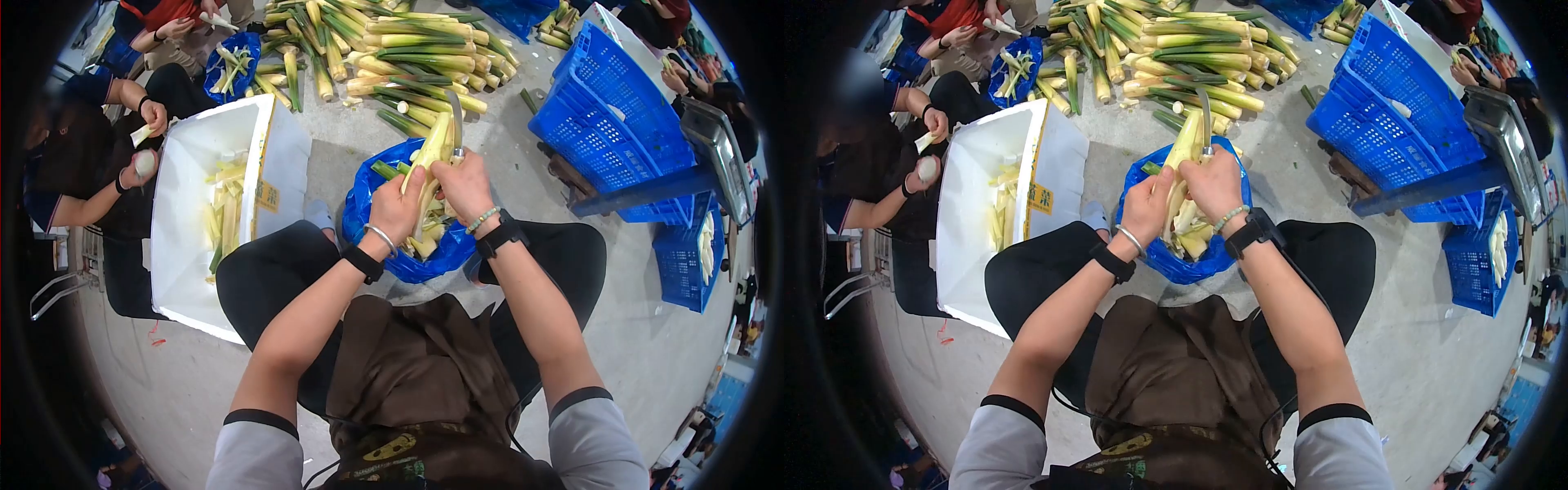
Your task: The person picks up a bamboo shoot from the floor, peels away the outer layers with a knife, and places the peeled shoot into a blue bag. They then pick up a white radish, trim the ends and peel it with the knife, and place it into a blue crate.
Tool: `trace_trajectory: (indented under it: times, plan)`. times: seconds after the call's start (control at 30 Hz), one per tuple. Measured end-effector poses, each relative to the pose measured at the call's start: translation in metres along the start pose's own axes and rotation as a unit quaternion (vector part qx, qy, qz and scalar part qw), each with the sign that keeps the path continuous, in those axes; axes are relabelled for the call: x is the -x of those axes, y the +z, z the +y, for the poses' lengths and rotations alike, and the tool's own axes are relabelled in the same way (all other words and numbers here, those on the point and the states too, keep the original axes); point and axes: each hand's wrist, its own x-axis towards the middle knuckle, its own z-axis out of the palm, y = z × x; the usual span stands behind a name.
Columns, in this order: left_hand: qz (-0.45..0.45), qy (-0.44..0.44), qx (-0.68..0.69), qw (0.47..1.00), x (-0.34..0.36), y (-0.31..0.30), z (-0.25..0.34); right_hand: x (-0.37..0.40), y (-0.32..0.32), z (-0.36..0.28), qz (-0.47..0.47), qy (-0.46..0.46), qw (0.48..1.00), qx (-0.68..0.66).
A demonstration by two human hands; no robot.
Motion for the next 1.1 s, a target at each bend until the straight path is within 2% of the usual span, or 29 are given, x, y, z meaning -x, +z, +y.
trace_trajectory:
  times: [0.03, 0.1, 0.13, 0.27, 0.3, 0.37, 0.4, 0.47, 0.5, 0.57, 0.6, 0.63, 0.73, 0.77, 0.87, 0.9, 0.97, 1.0, 1.03, 1.07, 1.1]
  plan:
    - [-0.018, -0.016, 0.06, 0.998, -0.004, -0.002, 0.0, -0.001, -0.001, 0.0, 0.003, -0.025, 0.999, 0.019]
    - [-0.097, -0.148, 0.199, 0.964, -0.001, -0.016, 0.02, -0.004, -0.004, -0.001, 0.011, -0.076, 0.995, 0.058]
    - [-0.133, -0.213, 0.267, 0.93, 0.002, -0.022, 0.03, -0.003, -0.004, -0.001, 0.005, -0.078, 0.995, 0.053]
    - [-0.168, -0.242, 0.359, 0.886, 0.005, -0.021, 0.025, 0.005, -0.004, -0.012, -0.002, -0.087, 0.996, 0.022]
    - [-0.193, -0.248, 0.421, 0.851, 0.005, -0.024, 0.024, 0.007, -0.004, -0.014, 0.0, -0.089, 0.996, 0.012]
    - [-0.239, -0.258, 0.537, 0.767, 0.004, -0.03, 0.023, 0.003, -0.002, -0.007, -0.048, -0.027, 0.985, -0.164]
    - [-0.233, -0.243, 0.516, 0.788, 0.004, -0.031, 0.026, 0.003, -0.001, -0.005, -0.072, 0.004, 0.965, -0.251]
    - [-0.22, -0.208, 0.474, 0.827, 0.002, -0.033, 0.034, 0.003, 0.0, -0.008, -0.041, -0.017, 0.969, -0.243]
    - [-0.237, -0.149, 0.44, 0.853, 0.001, -0.037, 0.024, 0.003, 0.001, -0.012, -0.026, -0.029, 0.97, -0.238]
    - [-0.098, -0.02, 0.266, 0.959, -0.008, -0.022, -0.005, 0.007, 0.0, -0.022, -0.011, -0.003, 0.976, -0.218]
    - [-0.024, 0.045, 0.173, 0.984, -0.01, -0.02, 0.002, 0.009, -0.001, -0.026, -0.004, 0.01, 0.978, -0.206]
    - [-0.054, -0.023, 0.164, 0.985, -0.004, -0.028, 0.014, 0.013, -0.002, -0.029, -0.007, 0.014, 0.98, -0.197]
    - [-0.073, -0.1, 0.364, 0.923, 0.0, -0.027, 0.013, 0.007, -0.002, -0.014, -0.022, 0.009, 0.98, -0.196]
    - [-0.107, -0.125, 0.396, 0.904, 0.001, -0.03, 0.014, 0.003, -0.003, -0.009, -0.04, 0.029, 0.966, -0.252]
    - [-0.179, -0.171, 0.528, 0.812, 0.001, -0.03, 0.005, 0.001, -0.006, -0.011, -0.065, 0.067, 0.95, -0.299]
    - [-0.177, -0.172, 0.548, 0.799, 0.001, -0.027, 0.005, 0.0, -0.007, -0.01, -0.069, 0.078, 0.947, -0.303]
    - [-0.154, -0.186, 0.462, 0.853, -0.003, -0.027, 0.008, 0.0, -0.006, -0.006, -0.078, 0.1, 0.942, -0.311]
    - [-0.142, -0.192, 0.416, 0.877, -0.004, -0.026, 0.01, 0.003, -0.005, -0.008, -0.047, 0.094, 0.952, -0.287]
    - [-0.074, -0.13, 0.384, 0.911, -0.006, -0.019, 0.009, 0.007, -0.001, -0.011, -0.016, 0.087, 0.961, -0.263]
    - [-0.057, -0.079, 0.307, 0.947, -0.008, -0.018, 0.006, 0.011, 0.003, -0.014, 0.014, 0.08, 0.968, -0.238]
    - [-0.038, -0.028, 0.227, 0.973, -0.01, -0.017, 0.003, 0.013, 0.008, -0.012, 0.002, 0.042, 0.972, -0.23]
